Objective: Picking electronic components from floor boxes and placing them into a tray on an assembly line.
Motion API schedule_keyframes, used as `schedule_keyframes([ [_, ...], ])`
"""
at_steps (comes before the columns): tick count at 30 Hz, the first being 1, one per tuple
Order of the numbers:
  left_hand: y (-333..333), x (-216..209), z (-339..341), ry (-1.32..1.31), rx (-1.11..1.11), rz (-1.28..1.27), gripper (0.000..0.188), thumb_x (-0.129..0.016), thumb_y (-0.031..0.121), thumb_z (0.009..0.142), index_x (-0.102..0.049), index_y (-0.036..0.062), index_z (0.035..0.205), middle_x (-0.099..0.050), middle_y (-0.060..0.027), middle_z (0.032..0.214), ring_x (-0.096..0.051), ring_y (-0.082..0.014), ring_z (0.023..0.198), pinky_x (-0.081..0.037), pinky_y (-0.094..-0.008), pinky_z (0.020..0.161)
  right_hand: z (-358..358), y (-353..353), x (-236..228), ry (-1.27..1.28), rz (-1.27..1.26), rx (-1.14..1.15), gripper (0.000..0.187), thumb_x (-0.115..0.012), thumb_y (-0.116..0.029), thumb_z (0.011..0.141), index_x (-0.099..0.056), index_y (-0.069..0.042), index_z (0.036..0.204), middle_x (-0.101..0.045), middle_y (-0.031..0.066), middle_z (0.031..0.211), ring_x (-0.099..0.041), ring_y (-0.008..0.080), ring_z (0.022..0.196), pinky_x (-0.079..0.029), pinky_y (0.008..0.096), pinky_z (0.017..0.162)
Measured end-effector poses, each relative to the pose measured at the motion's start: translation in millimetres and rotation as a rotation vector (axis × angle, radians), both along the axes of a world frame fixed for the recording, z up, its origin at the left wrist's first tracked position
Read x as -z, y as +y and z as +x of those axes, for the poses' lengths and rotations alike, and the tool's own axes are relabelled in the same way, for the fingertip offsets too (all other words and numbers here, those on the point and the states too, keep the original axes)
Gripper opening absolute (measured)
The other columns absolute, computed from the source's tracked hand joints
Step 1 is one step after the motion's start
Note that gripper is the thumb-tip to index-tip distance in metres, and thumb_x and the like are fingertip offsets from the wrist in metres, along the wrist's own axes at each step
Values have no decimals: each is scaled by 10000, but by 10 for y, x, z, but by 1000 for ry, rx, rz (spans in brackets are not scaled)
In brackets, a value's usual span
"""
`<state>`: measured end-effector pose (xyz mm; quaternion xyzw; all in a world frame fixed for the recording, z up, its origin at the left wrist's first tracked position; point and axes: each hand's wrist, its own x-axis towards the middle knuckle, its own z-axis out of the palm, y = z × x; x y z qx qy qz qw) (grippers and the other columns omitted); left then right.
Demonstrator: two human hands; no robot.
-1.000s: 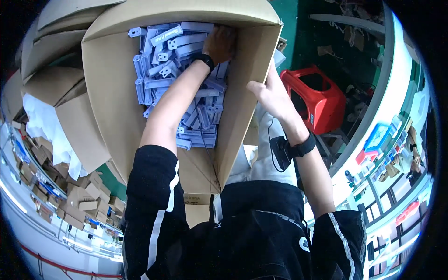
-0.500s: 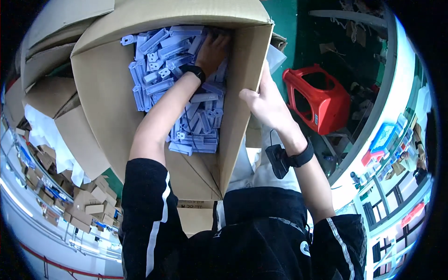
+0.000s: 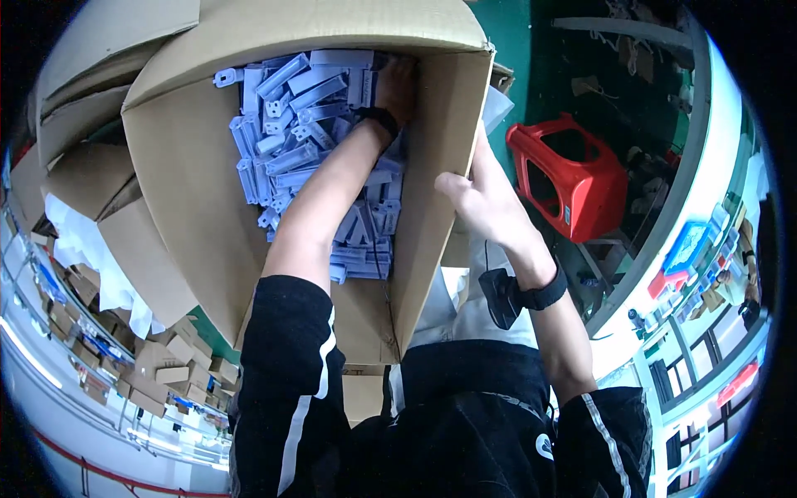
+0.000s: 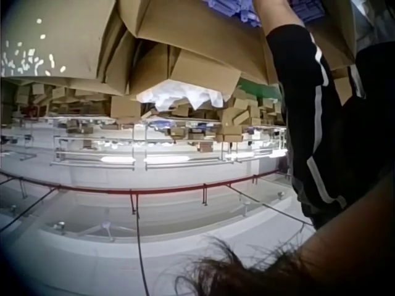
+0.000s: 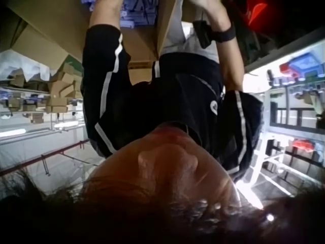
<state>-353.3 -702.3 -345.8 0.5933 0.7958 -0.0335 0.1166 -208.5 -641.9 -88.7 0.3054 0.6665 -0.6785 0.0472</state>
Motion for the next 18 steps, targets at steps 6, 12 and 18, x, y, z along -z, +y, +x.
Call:
schedule_keyframes([
  [6,134,253,-66,-306,-248,169,427,-402,190,917,-503,34,1302,-491,-189,1328,-451,-317,1241,-298,-449,1063,11,26,-23,11,50,-52,898,-523,-11,706,-49,6,1468,-352,317,1376,-350,395,1324,-282,383,1104],
  [12,281,31,-110,-33,1,-44,440,-345,226,946,-478,51,1327,-473,-183,1362,-437,-309,1263,-291,-432,1081,30,75,45,-14,92,-74,904,-533,-33,708,-22,68,1446,-287,366,1392,-298,430,1340,-269,386,1110],
  [18,158,-333,59,-21,-24,-243,498,-292,319,965,-361,115,1414,-335,-129,1463,-284,-308,1351,-201,-476,1112,47,42,76,-2,115,-18,855,-505,1,703,-119,5,1466,-319,218,1424,-292,316,1358,-246,356,1107],
])
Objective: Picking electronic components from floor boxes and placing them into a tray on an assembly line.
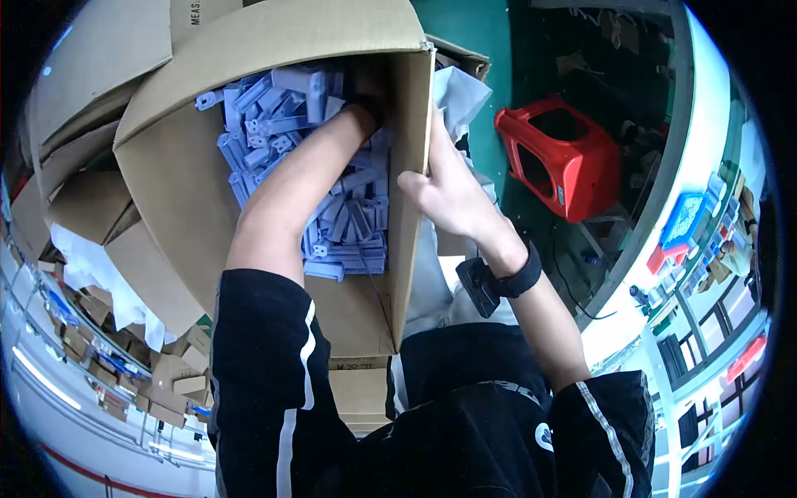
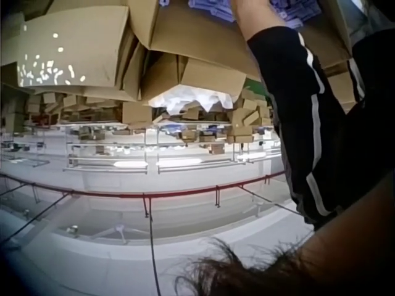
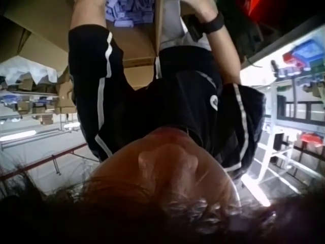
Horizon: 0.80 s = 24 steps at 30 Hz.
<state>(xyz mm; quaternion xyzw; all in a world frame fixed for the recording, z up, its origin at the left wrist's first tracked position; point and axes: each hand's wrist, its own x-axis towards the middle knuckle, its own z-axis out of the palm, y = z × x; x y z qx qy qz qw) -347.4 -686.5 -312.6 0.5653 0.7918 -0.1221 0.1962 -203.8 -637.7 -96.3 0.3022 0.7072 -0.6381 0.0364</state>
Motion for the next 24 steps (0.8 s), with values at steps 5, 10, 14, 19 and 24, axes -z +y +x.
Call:
schedule_keyframes([
  [5,-582,431,-207,279,101,-135,522,-327,350,967,-346,101,1425,-323,-137,1474,-275,-329,1359,-170,-498,1122,-155,54,-56,-2,-95,-17,888,-517,2,686,-95,9,1468,-262,234,1464,-227,325,1395,-211,360,1129],
  [10,-518,310,-233,372,157,-71,583,-317,390,968,-260,97,1469,-233,-128,1524,-210,-350,1391,-111,-532,1132,-118,93,-54,-3,-110,1,913,-524,7,678,-74,4,1472,-225,240,1482,-197,323,1408,-193,358,1137],
  [14,-549,318,-474,256,104,-107,578,-335,345,966,-237,98,1479,-200,-130,1539,-194,-321,1408,-111,-492,1150,-92,93,-83,-1,-129,9,920,-526,10,676,-67,1,1473,-223,240,1483,-190,325,1410,-188,358,1139],
  [19,-501,-450,-424,38,190,-320,562,-343,317,965,-251,98,1474,-204,-132,1537,-191,-298,1413,-114,-460,1158,-26,102,-24,-43,-106,26,924,-528,9,675,-68,-15,1477,-237,232,1476,-199,326,1406,-194,361,1138],
  [24,-683,-744,-431,-88,290,-436,556,-389,280,944,-289,98,1459,-244,-143,1519,-221,-280,1405,-148,-417,1158,-74,89,-35,-7,-26,-53,970,-568,-44,708,52,54,1448,-252,376,1385,-277,453,1338,-256,392,1117],
])
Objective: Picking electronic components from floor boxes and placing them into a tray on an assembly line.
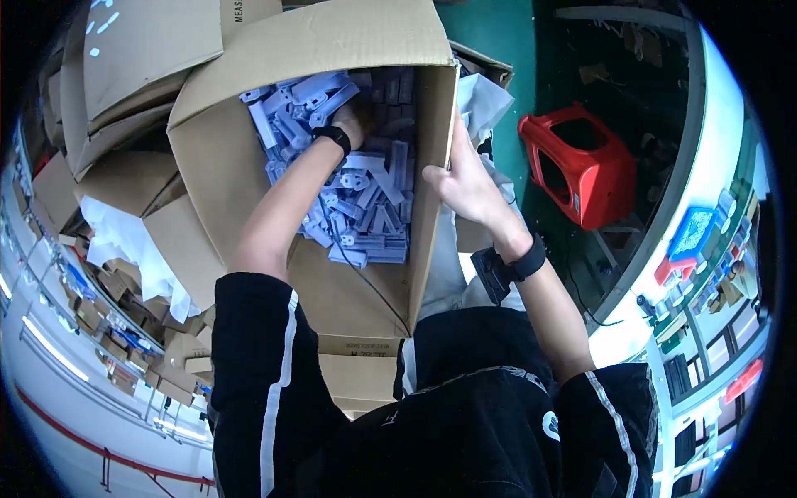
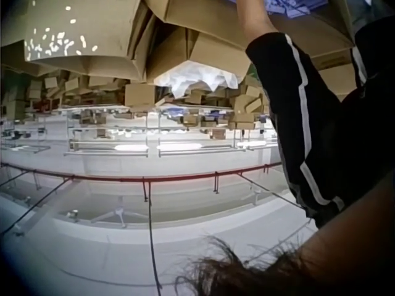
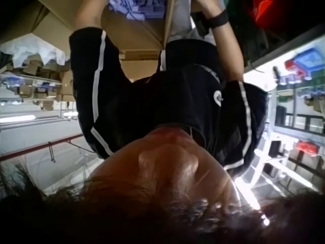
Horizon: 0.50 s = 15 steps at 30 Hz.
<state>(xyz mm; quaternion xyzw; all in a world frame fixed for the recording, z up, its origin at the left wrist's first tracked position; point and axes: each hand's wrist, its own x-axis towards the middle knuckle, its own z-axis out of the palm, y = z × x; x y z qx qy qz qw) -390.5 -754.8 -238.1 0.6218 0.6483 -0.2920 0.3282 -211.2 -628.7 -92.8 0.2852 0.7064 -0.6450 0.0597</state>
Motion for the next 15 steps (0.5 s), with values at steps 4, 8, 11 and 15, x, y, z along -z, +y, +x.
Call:
schedule_keyframes([
  [4,-360,135,14,-189,-24,-34,556,-518,241,860,-414,98,1387,-440,-178,1373,-419,-308,1266,-327,-393,1056,-12,-18,-44,19,-13,44,871,-517,13,704,-110,-31,1473,-320,213,1413,-321,326,1335,-272,364,1095],
  [8,-216,-116,141,-540,-256,-249,647,-665,249,722,-491,65,1317,-600,-223,1175,-595,-386,1040,-503,-403,861,16,-12,-80,-41,-39,37,838,-511,15,720,-130,-25,1466,-360,193,1386,-359,298,1305,-298,351,1073],
  [11,-333,0,292,-530,-439,-66,669,-686,315,727,-493,70,1319,-573,-225,1225,-570,-367,1099,-493,-402,878,-14,-65,-91,42,-73,58,813,-503,21,730,-151,-29,1462,-387,173,1371,-373,268,1289,-311,337,1061],
  [15,-482,228,453,-768,-997,-71,696,-690,431,732,-512,82,1307,-529,-216,1297,-527,-323,1183,-489,-398,886,32,-66,-42,75,-61,84,789,-500,27,734,-185,-33,1454,-403,161,1353,-385,252,1268,-322,329,1048],
])
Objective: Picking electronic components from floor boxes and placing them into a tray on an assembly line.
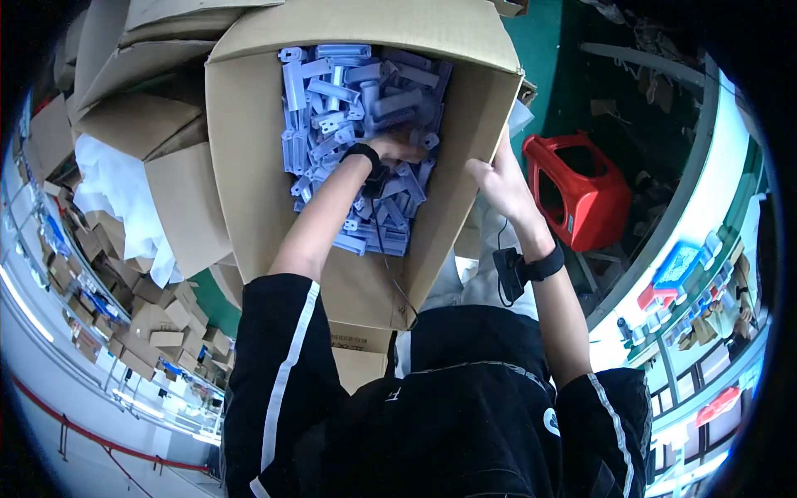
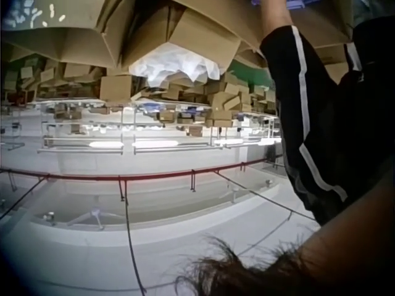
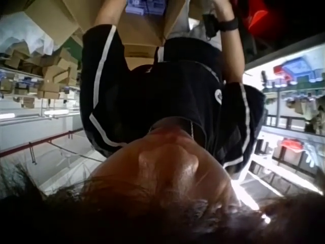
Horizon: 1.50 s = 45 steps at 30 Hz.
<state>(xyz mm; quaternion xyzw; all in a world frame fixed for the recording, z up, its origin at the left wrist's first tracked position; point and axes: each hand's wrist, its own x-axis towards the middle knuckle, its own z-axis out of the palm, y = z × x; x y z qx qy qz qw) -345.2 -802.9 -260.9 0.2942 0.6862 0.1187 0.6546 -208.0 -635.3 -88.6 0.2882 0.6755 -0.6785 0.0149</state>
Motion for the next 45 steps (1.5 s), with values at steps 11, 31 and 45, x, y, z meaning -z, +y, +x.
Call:
schedule_keyframes([
  [11,-196,-516,65,9,460,-146,938,-749,506,623,-406,59,1373,-558,-211,1262,-554,-300,1150,-491,-393,871,45,-79,3,-79,17,-11,730,-513,16,745,-249,-22,1424,-466,144,1274,-482,225,1131,-408,309,945],
  [31,-2301,-2815,1423,282,-240,11,345,-620,124,765,-555,-46,1058,-623,-261,822,-598,-428,842,-474,-478,710,-56,-965,-966,127,903,-504,708,-579,-12,765,-300,-76,1413,-404,216,1332,-438,402,1207,-408,436,997],
  [45,-2282,-3265,1455,871,-974,714,147,-573,123,870,-575,39,990,-611,-124,941,-614,-314,867,-505,-415,775,42,-1572,-33,-155,752,-979,336,-520,-37,784,-640,-65,1097,-670,150,904,-635,300,969,-494,370,890],
])
